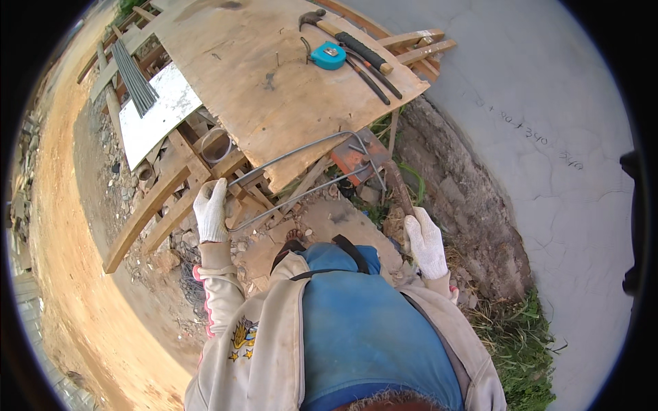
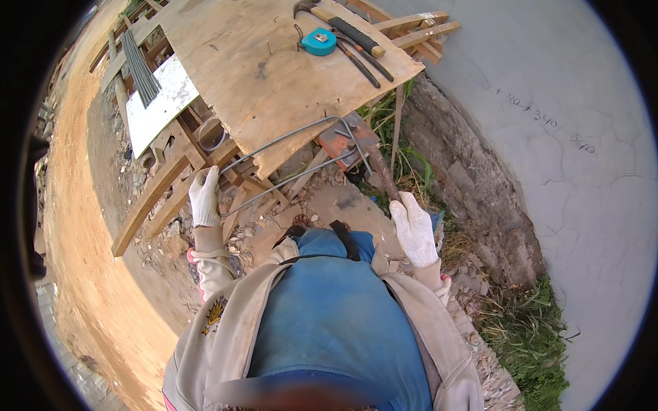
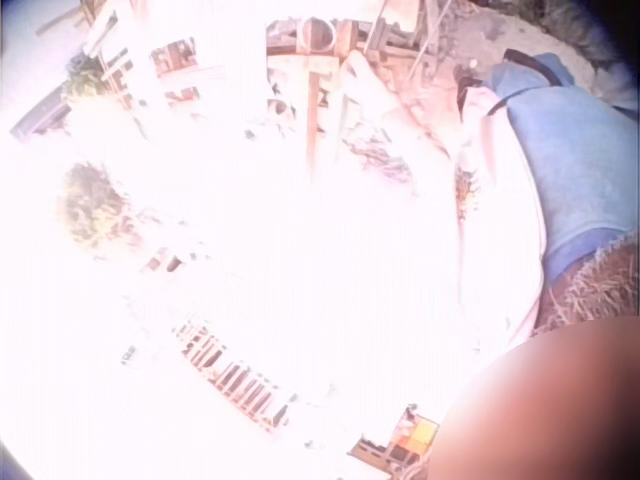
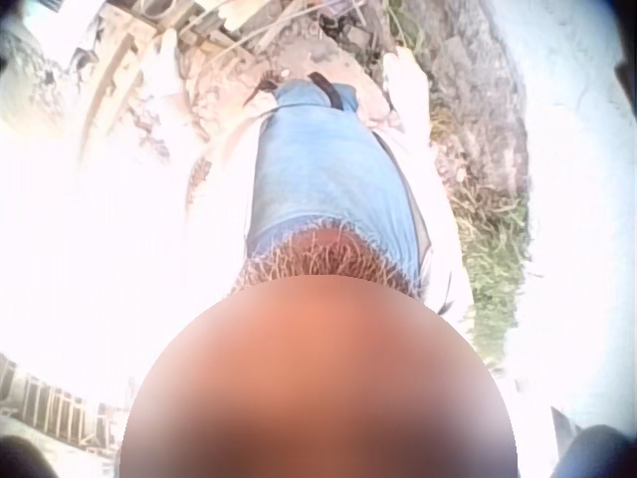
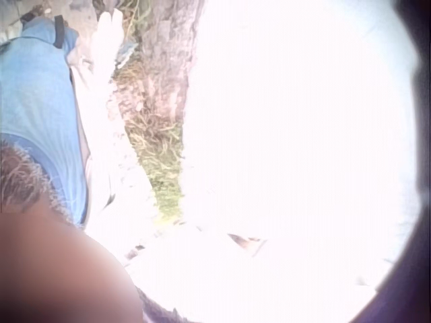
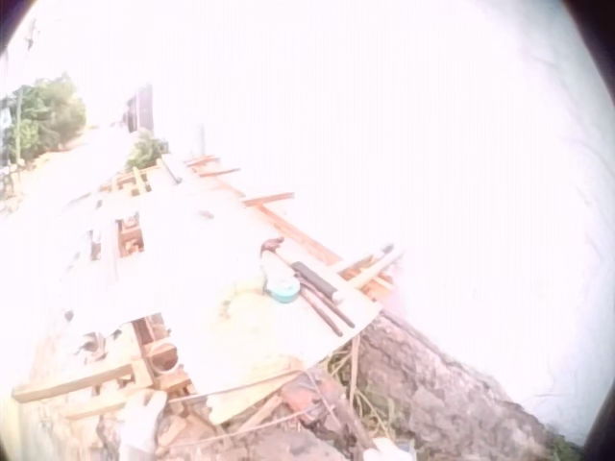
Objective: The person repeatedly bends metal rods into U-shapes using a crowbar and a wooden workbench. They position each rod, lever it with the crowbar, and then inspect the bent shape before repeating the process.
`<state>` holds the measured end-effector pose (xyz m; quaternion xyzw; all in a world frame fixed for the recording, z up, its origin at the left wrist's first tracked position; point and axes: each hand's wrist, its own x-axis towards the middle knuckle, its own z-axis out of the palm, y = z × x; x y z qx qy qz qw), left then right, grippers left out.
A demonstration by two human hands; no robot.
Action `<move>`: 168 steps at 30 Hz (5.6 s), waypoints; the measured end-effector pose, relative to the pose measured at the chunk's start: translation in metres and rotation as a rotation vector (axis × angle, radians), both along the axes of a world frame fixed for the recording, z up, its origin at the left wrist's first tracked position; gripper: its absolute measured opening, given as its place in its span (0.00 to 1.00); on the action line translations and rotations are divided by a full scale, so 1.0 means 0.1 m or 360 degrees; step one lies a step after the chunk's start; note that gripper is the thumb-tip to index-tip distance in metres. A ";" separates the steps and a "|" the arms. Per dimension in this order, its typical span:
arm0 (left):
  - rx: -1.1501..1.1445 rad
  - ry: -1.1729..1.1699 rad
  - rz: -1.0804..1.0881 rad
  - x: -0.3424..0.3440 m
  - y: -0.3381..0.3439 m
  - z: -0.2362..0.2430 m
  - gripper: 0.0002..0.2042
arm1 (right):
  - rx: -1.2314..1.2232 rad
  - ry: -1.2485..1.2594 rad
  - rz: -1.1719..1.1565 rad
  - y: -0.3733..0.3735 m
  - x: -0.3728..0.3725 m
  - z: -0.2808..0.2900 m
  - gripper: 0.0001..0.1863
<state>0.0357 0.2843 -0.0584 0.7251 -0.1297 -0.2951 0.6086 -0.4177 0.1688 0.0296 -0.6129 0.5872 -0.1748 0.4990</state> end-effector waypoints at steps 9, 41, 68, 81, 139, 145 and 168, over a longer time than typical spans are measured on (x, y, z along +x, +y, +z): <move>0.0022 0.0072 0.0001 0.02 -0.02 0.02 0.17 | -0.0349 0.0123 0.0266 -0.23 -0.40 -0.08 0.18; 0.0028 -0.0070 -0.0002 -0.01 0.02 -0.01 0.24 | -0.0985 0.0699 0.1136 -1.46 -0.19 -0.07 0.24; -0.0023 -0.0247 -0.0184 0.05 0.00 -0.10 0.22 | -0.1177 0.0989 0.0700 -1.02 -0.09 -0.09 0.28; -0.0186 0.0059 -0.0624 0.20 -0.02 -0.16 0.26 | -0.1071 0.1086 -0.0073 -0.04 0.33 -0.37 0.33; -0.0346 0.0497 -0.0909 0.33 -0.04 -0.10 0.16 | -0.0018 0.0026 -0.0541 2.36 0.34 0.03 0.21; -0.0365 0.0548 -0.1115 0.42 -0.08 -0.18 0.17 | 0.0125 0.0307 -0.0849 3.25 0.34 0.17 0.23; -0.0392 0.0696 -0.1177 0.44 -0.12 -0.25 0.17 | -0.0138 -0.0030 -0.1171 3.67 2.08 -0.10 0.20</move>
